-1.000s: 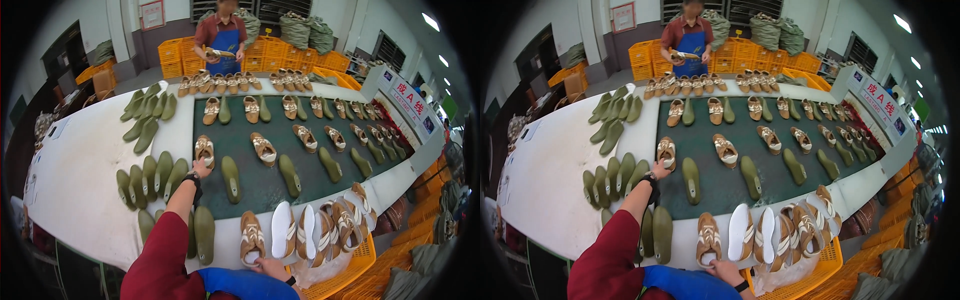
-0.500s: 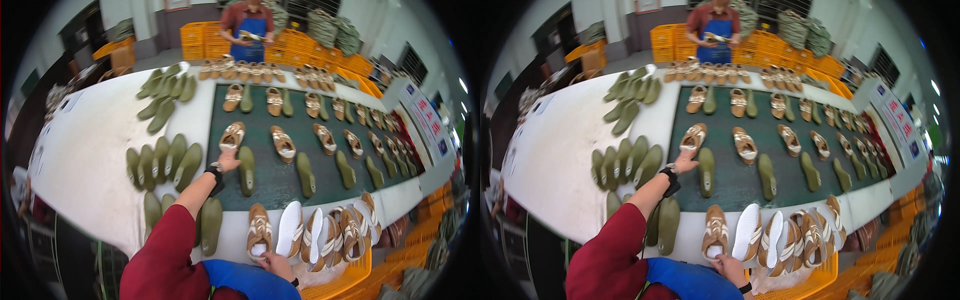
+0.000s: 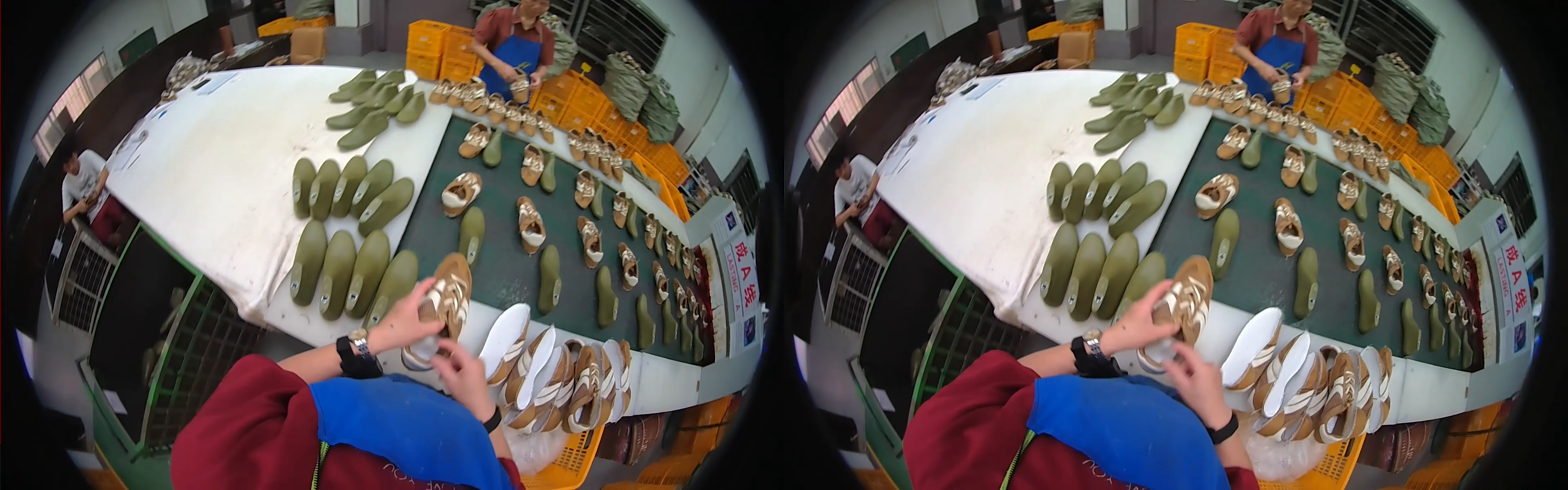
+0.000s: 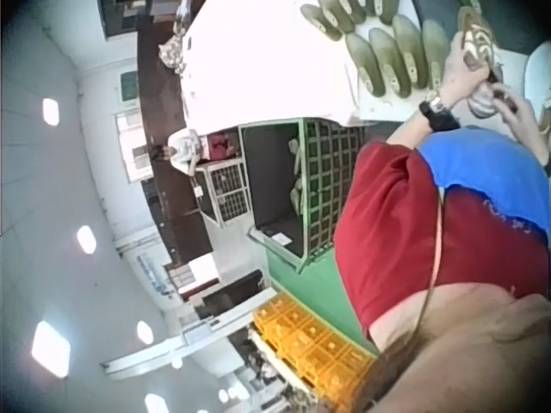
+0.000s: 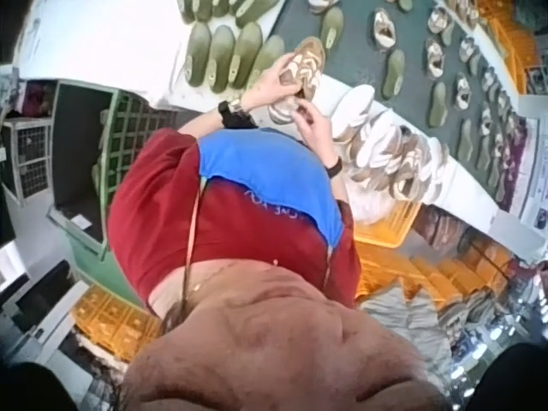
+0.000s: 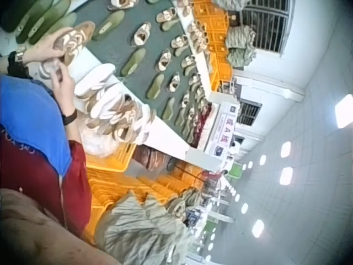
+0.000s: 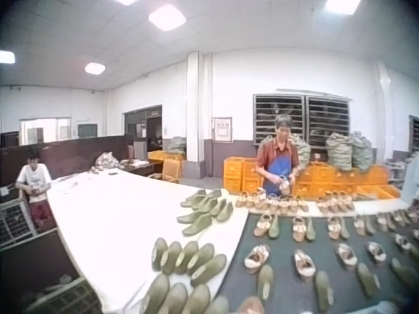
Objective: The recorder is pairing shoes with green shoe lasts and organizing them on the work table/conveyor area.
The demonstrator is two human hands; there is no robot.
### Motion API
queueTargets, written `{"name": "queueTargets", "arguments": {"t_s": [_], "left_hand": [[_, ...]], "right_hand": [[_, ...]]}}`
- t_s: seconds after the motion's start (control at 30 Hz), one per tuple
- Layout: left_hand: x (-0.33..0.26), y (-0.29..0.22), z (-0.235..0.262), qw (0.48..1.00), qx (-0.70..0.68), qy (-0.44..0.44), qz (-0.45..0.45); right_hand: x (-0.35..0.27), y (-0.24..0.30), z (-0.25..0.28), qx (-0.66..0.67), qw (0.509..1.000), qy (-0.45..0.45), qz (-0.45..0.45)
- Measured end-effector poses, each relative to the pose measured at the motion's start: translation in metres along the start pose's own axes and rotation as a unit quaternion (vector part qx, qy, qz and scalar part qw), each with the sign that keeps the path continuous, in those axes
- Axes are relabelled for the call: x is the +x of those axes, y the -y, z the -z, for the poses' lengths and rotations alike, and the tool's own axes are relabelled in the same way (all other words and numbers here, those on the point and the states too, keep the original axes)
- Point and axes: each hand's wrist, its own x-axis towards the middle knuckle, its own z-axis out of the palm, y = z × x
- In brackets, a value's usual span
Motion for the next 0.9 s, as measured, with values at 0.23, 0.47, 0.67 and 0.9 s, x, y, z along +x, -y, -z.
{"name": "queueTargets", "arguments": {"t_s": [0.23, 0.47, 0.67, 0.9], "left_hand": [[-0.039, -0.009, 0.035, 0.997, 0.003, -0.05, -0.064], [-0.042, -0.024, 0.074, 0.936, 0.265, -0.14, -0.186], [-0.032, -0.032, 0.1, 0.905, 0.268, -0.093, -0.318], [-0.019, -0.031, 0.109, 0.947, 0.158, -0.059, -0.273]], "right_hand": [[0.04, 0.031, -0.014, -0.017, 0.992, -0.07, 0.101], [0.059, 0.052, -0.048, -0.058, 0.971, -0.156, 0.171], [0.063, 0.072, -0.063, -0.016, 0.963, -0.221, 0.153], [0.064, 0.068, -0.078, 0.015, 0.947, -0.292, 0.136]]}}
